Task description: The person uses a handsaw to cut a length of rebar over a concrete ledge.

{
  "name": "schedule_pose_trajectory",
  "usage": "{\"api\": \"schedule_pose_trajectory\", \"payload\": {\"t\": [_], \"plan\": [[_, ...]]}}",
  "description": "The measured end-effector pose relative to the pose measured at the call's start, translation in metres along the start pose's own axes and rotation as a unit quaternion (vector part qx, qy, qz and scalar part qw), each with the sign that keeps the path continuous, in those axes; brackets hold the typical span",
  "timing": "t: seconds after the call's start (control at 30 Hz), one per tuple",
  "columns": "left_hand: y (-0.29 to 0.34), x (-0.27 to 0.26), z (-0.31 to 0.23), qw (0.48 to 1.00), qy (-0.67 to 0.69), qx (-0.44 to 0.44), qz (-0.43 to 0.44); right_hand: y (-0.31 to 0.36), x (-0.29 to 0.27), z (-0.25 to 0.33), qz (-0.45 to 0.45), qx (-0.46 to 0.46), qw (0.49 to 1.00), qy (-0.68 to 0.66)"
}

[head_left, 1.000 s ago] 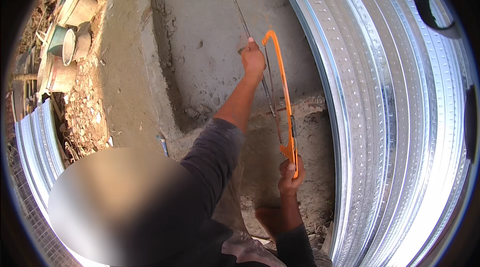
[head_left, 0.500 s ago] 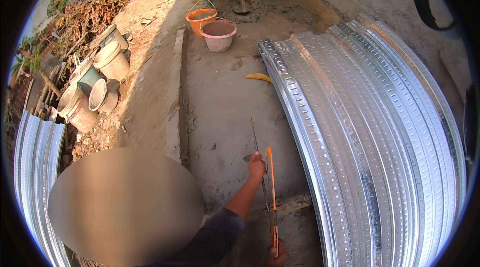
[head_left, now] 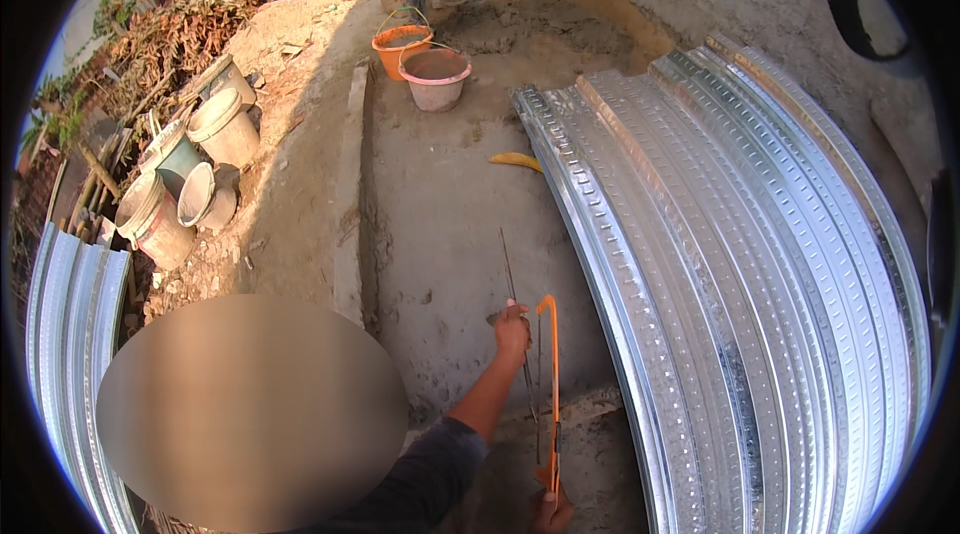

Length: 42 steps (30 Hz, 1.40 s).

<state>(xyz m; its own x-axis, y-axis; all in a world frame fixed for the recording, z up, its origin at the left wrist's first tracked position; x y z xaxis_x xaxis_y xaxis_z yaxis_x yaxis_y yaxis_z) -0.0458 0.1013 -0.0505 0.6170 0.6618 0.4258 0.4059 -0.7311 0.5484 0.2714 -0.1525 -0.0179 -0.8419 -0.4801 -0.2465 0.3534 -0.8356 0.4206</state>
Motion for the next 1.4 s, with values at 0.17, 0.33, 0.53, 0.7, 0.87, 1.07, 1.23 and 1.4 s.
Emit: {"api": "schedule_pose_trajectory", "payload": {"t": [0.17, 0.33, 0.53, 0.7, 0.87, 1.07, 1.23, 1.4], "plan": [[0.000, 0.005, 0.002, 0.997, -0.062, 0.031, -0.034, 0.008, -0.002, -0.021, -0.095, 0.009, 0.995, 0.039], [-0.009, -0.027, 0.037, 0.957, -0.251, 0.100, -0.110, 0.022, 0.005, 0.121, -0.080, -0.101, 0.990, -0.057], [0.000, 0.044, -0.015, 0.991, -0.110, 0.072, -0.018, 0.015, -0.030, 0.066, -0.143, -0.078, 0.979, -0.121], [-0.007, -0.009, 0.004, 0.996, -0.064, 0.037, -0.055, 0.004, 0.005, 0.030, -0.096, -0.131, 0.982, -0.099], [0.000, 0.002, 0.005, 0.996, -0.072, 0.032, -0.051, 0.020, 0.000, 0.043, -0.058, -0.053, 0.992, -0.098], [-0.002, 0.003, -0.003, 0.985, -0.139, 0.094, -0.042, 0.074, -0.025, 0.088, -0.092, -0.024, 0.995, 0.009], [-0.005, 0.015, -0.003, 0.970, -0.199, 0.117, -0.080, 0.025, -0.025, 0.068, -0.156, 0.015, 0.980, -0.125], [-0.020, -0.009, 0.003, 0.946, -0.269, 0.136, -0.117, 0.011, -0.038, 0.091, -0.158, -0.011, 0.980, -0.123]]}}
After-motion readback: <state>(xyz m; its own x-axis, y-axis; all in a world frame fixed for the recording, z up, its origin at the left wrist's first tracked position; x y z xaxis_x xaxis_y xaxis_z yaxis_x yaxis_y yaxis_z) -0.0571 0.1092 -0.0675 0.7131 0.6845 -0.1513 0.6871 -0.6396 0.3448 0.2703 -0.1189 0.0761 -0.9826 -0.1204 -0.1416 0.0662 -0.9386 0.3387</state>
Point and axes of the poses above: each hand's wrist, its own y-axis away from the middle knuckle, its own x-axis out of the palm, z = x × y, the point moved 8 cm from there along -y, towards the middle knuckle, and after that the axes turned 10 degrees about z, right-handed, at the moved point
